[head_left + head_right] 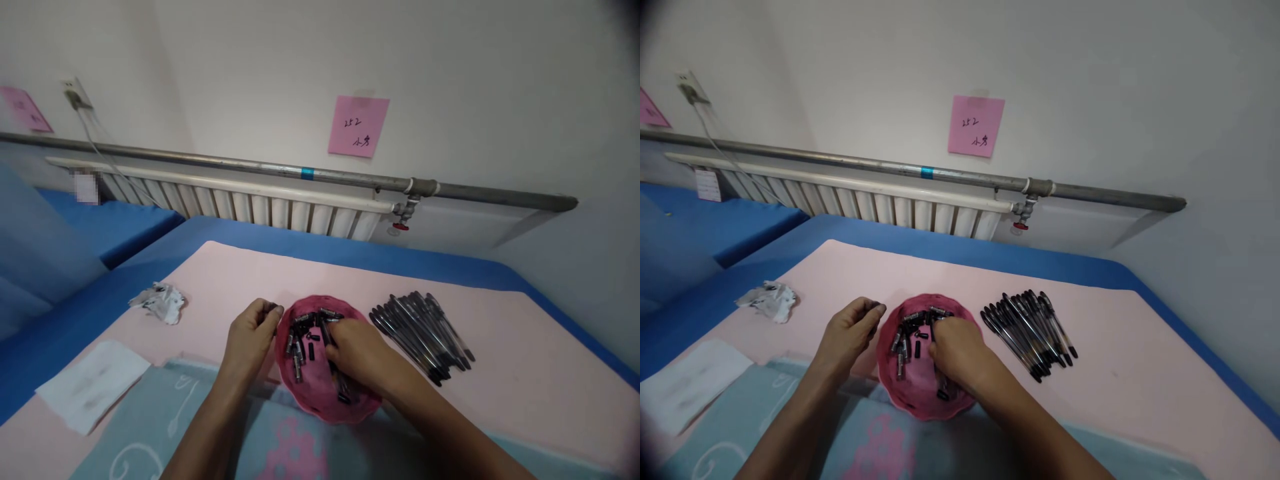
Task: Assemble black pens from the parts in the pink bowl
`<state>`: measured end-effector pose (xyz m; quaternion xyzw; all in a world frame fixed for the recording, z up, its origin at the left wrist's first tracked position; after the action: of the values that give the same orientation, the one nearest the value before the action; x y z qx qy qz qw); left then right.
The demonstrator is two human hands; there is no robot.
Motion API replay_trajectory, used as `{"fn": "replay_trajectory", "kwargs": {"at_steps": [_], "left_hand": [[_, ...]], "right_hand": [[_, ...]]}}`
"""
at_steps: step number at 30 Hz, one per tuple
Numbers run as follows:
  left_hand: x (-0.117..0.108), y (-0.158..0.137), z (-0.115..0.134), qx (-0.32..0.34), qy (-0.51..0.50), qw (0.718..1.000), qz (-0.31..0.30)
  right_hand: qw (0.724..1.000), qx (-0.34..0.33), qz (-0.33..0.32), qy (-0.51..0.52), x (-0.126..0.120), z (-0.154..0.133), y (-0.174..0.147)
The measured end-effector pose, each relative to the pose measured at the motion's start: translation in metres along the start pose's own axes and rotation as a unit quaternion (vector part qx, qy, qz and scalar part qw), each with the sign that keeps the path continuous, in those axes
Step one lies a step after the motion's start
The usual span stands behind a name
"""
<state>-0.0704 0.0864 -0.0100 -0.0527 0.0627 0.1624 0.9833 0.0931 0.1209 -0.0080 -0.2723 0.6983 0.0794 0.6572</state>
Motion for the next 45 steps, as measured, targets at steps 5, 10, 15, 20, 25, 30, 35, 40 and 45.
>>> {"fn": "replay_trajectory", "kwargs": {"at_steps": [5, 10, 15, 20, 25, 30, 35, 40, 45], "left_hand": [[0.005, -0.005, 0.006, 0.005, -0.028, 1.0, -0.012], [0.023, -0.013, 0.008, -0.015, -0.048, 0.994, -0.093], [0.039, -0.017, 0.007, 0.025, -0.035, 0.988, -0.149], [0.043, -0.02, 0.004, 0.001, -0.083, 0.984, -0.158], [0.031, -0.018, 0.003, -0.069, -0.163, 0.98, -0.093], [0.028, -0.014, 0.002, -0.035, -0.101, 0.99, -0.096], [0.031, -0.013, -0.003, -0.017, -0.064, 0.992, -0.11], [0.029, -0.014, 0.001, -0.014, -0.057, 0.993, -0.1], [0.029, -0.013, 0.003, 0.001, -0.035, 0.994, -0.105]], "right_hand": [[0.997, -0.021, 0.014, 0.076, -0.01, 0.004, 0.004], [0.957, -0.035, 0.027, 0.286, -0.024, 0.006, 0.002], [0.91, -0.063, 0.003, 0.41, -0.026, -0.012, -0.007], [0.896, -0.097, 0.028, 0.431, -0.036, -0.02, -0.013], [0.961, -0.06, 0.091, 0.254, -0.038, 0.005, -0.005], [0.998, -0.041, 0.035, 0.036, -0.007, 0.001, 0.001], [1.0, -0.016, 0.012, -0.004, 0.004, -0.008, 0.001], [1.0, -0.015, 0.015, 0.022, 0.008, 0.001, 0.009], [0.998, -0.007, 0.011, 0.063, 0.008, 0.009, 0.014]]}}
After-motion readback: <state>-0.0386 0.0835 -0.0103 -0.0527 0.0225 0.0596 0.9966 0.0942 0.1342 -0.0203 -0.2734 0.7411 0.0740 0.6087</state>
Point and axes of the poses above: each hand's wrist, its own y-axis towards the middle knuckle, its own x-axis out of the palm, z = x × y, the point moved 8 cm from there along y, towards the middle knuckle, and after that the axes turned 1 degree about -z, right-handed, at the moved point
